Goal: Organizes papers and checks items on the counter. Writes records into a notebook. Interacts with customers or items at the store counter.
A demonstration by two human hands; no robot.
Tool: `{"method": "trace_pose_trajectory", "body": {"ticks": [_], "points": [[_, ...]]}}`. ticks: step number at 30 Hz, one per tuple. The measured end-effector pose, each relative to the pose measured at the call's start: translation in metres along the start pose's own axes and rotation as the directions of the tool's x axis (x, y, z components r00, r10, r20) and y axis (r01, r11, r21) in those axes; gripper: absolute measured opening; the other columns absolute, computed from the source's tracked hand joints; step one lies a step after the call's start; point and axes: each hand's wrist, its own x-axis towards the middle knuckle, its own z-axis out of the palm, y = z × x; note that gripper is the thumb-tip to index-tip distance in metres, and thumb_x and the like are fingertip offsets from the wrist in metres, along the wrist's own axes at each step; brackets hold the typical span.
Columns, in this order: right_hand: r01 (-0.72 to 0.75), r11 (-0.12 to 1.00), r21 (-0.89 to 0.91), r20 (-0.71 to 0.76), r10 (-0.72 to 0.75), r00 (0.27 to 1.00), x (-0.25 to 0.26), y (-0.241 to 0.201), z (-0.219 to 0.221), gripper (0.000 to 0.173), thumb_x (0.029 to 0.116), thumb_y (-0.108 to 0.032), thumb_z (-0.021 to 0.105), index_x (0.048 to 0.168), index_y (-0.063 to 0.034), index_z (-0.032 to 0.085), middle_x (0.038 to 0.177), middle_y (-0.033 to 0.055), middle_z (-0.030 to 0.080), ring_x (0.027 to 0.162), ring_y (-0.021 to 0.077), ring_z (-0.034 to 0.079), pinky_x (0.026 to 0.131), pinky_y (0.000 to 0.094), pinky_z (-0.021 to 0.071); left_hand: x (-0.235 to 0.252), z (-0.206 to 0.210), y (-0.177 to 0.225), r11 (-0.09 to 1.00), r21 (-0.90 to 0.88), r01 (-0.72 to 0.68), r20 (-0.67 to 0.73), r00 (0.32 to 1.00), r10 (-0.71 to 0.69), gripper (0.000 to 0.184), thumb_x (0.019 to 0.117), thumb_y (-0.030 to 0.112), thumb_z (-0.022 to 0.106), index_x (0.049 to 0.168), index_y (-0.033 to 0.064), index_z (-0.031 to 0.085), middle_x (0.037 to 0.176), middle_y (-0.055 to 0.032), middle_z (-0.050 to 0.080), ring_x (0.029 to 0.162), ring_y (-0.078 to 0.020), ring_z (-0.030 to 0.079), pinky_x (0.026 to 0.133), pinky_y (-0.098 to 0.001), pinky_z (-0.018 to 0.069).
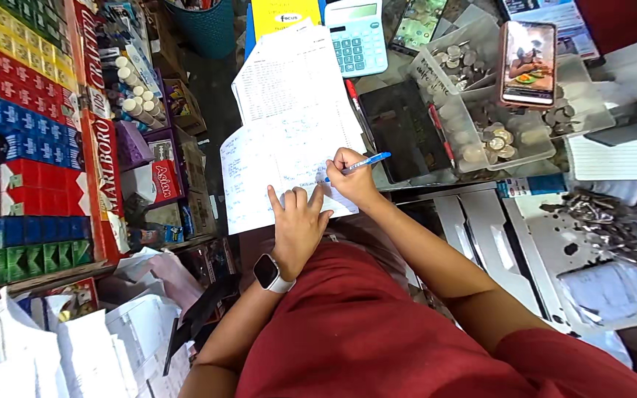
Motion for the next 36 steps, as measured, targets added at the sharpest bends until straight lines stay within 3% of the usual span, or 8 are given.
{"method": "trace_pose_trajectory", "body": {"ticks": [26,29,33,36], "points": [[0.052,0.996,-0.073,-0.018,-0.053,0.998,-0.0006,-0.0032,-0.0006,0.029,0.0866,0.001,0.057,0.065,-0.0081,0.04,0.063,-0.0006,0.041,0.054,0.0009,0.036,0.05,0.0135,0.0271,-0.0005,0.0004,-0.0006,1.0,-0.006,-0.005,0.006,1.0,0.005,0.052,0.104,0.05,0.045,0.139,0.0165,0.064,0.109,-0.0203,0.066,0.11,-0.0428,0.063,0.109,-0.08,0.0188],[0.068,0.994,-0.087,0.024,-0.067,0.997,-0.001,-0.0042,-0.004,0.027,0.086,0.0,0.057,0.065,-0.0067,0.042,0.063,0.0006,0.042,0.055,0.0021,0.037,0.05,0.0147,0.0284,-0.0001,0.0008,-0.0006,1.0,-0.005,-0.005,0.008,1.0,0.005,0.052,0.1035,0.05,0.046,0.138,0.0164,0.065,0.106,-0.02,0.065,0.107,-0.0424,0.063,0.108,-0.0798,0.0191],[0.007,1.0,-0.017,-0.018,-0.007,1.0,-0.0009,0.0031,-0.0064,0.03,0.0906,-0.002,0.06,0.068,-0.0091,0.042,0.064,-0.0002,0.045,0.051,0.0022,0.042,0.047,0.0146,0.0368,-0.0001,0.0008,-0.0008,1.0,-0.005,-0.002,0.01,1.0,0.002,0.051,0.1035,0.051,0.047,0.138,0.0171,0.065,0.106,-0.0198,0.066,0.107,-0.0421,0.064,0.108,-0.0801,0.0199],[0.02,0.999,-0.045,-0.013,-0.021,1.0,-0.0014,0.0008,-0.0054,0.028,0.0898,-0.001,0.058,0.067,-0.0075,0.042,0.065,0.0008,0.044,0.054,0.0022,0.04,0.049,0.0141,0.0321,-0.0007,0.0012,-0.0009,1.0,-0.014,-0.007,0.008,1.0,0.007,0.052,0.1037,0.05,0.046,0.138,0.0163,0.065,0.107,-0.0196,0.066,0.107,-0.0421,0.063,0.108,-0.08,0.0192]]}}
